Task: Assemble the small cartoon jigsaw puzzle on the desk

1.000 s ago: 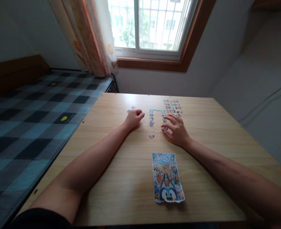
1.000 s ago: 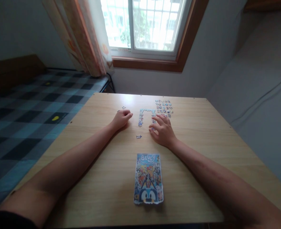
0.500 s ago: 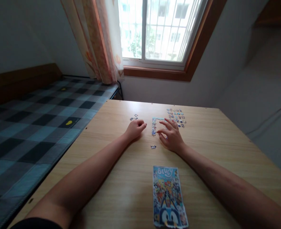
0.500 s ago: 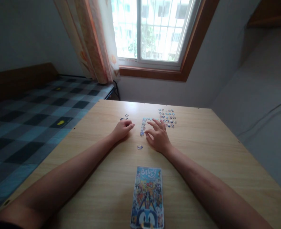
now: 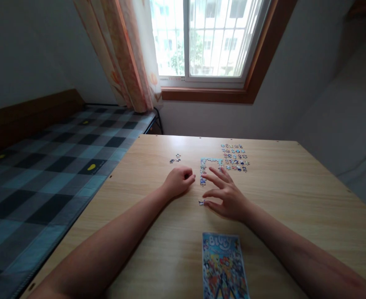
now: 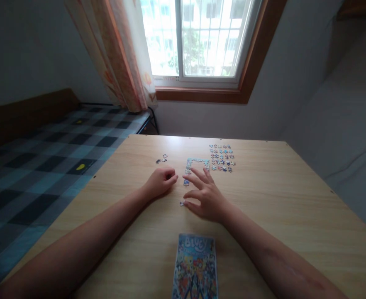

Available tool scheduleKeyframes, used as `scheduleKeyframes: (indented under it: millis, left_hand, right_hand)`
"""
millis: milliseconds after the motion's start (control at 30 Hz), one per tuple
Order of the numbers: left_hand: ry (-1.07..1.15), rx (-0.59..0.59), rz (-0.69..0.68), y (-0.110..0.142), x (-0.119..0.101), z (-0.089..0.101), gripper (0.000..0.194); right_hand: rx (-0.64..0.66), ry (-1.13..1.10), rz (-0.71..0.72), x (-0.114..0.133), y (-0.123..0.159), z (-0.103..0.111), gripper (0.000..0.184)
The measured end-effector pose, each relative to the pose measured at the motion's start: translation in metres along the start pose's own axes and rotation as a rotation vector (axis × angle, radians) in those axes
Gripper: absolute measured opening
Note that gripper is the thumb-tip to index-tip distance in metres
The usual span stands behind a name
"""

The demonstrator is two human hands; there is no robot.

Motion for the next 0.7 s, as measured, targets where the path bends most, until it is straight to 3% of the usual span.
scheduleKeyframes:
  millis: [400,700]
  left_hand:
    - [-0.035,0.069,-0.019,0.000,-0.005,0.000,0.032]
    - [-0.073,0.082,-0.025,0.000,-0.003,-0.001,0.033]
  right_hand:
    - [0.151,0.062,-0.008,0.003,-0.004,-0.007,0.003]
    - [-0.050,0.136,-0.106,-0.008,-0.007,-0.008,0.006]
Point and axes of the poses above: each hand's wrist, its own y-axis away from the middle knuckle, its own z-axis out of the back of the hand, x = y × z, the point moved 2 cm from there along -y, towards the middle knuckle, and after that the axes turned 8 degrees about -z, right-handed, at the moved point
